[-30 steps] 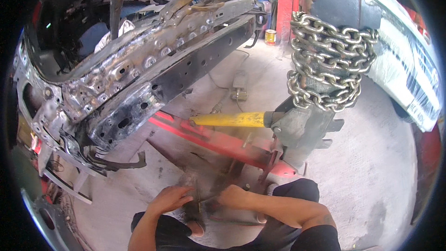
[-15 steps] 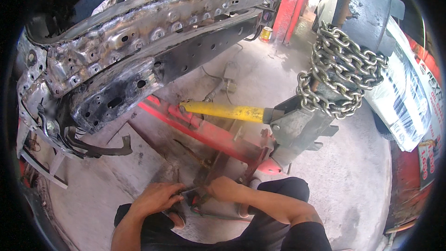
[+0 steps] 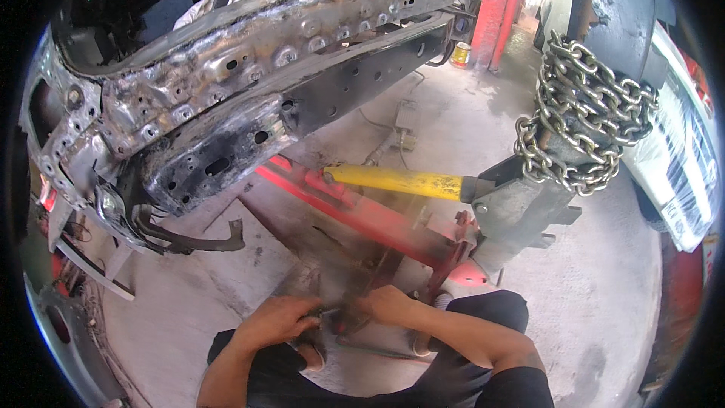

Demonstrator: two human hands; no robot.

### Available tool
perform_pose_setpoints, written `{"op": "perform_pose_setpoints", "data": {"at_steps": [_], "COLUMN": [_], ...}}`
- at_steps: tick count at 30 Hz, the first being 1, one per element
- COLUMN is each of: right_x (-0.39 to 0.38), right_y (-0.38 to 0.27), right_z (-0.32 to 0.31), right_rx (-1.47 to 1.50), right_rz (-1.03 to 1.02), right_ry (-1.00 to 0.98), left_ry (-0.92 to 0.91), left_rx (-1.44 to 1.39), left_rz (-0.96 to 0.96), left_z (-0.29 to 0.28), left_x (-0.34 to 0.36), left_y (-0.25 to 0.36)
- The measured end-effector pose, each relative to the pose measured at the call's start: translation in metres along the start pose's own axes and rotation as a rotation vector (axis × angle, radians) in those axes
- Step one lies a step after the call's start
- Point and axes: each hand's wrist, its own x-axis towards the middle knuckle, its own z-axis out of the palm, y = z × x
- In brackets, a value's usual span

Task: The person uses a hammer to strike and shape a metal panel on a damaged car frame. They then fit a metal bracket into place and adjust it by hand to align with the frame structure.

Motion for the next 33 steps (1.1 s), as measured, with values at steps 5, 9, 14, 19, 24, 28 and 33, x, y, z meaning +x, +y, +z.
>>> {"op": "perform_pose_setpoints", "data": {"at_steps": [5, 9, 14, 19, 24, 28, 33], "right_x": [0.0, 0.001, -0.007, -0.016, -0.016, -0.008, -0.01], "right_y": [0.0, -0.003, -0.005, -0.005, 0.007, 0.008, -0.023], "right_z": [0.006, 0.003, -0.025, -0.057, -0.062, -0.049, -0.065], "right_rx": [-0.041, -0.081, -0.104, -0.035, 0.227, 0.607, 0.931], "right_rz": [-0.061, -0.069, -0.072, 0.08, 0.25, 0.201, 0.171], "right_ry": [-0.005, 0.107, 0.176, 0.242, 0.432, 0.577, 0.523], "left_ry": [-0.005, 0.003, -0.041, 0.039, -0.097, -0.054, -0.061], "left_rx": [-0.003, 0.037, -0.002, 0.017, 0.083, 0.052, -0.24], "left_rz": [-0.037, -0.061, -0.15, -0.12, -0.189, -0.14, -0.213], "left_z": [-0.004, 0.002, -0.005, 0.015, 0.009, 0.01, 0.012], "left_x": [-0.001, 0.001, 0.008, 0.004, 0.014, 0.021, 0.029], "left_y": [0.001, -0.006, -0.002, -0.031, -0.026, -0.024, -0.013]}}
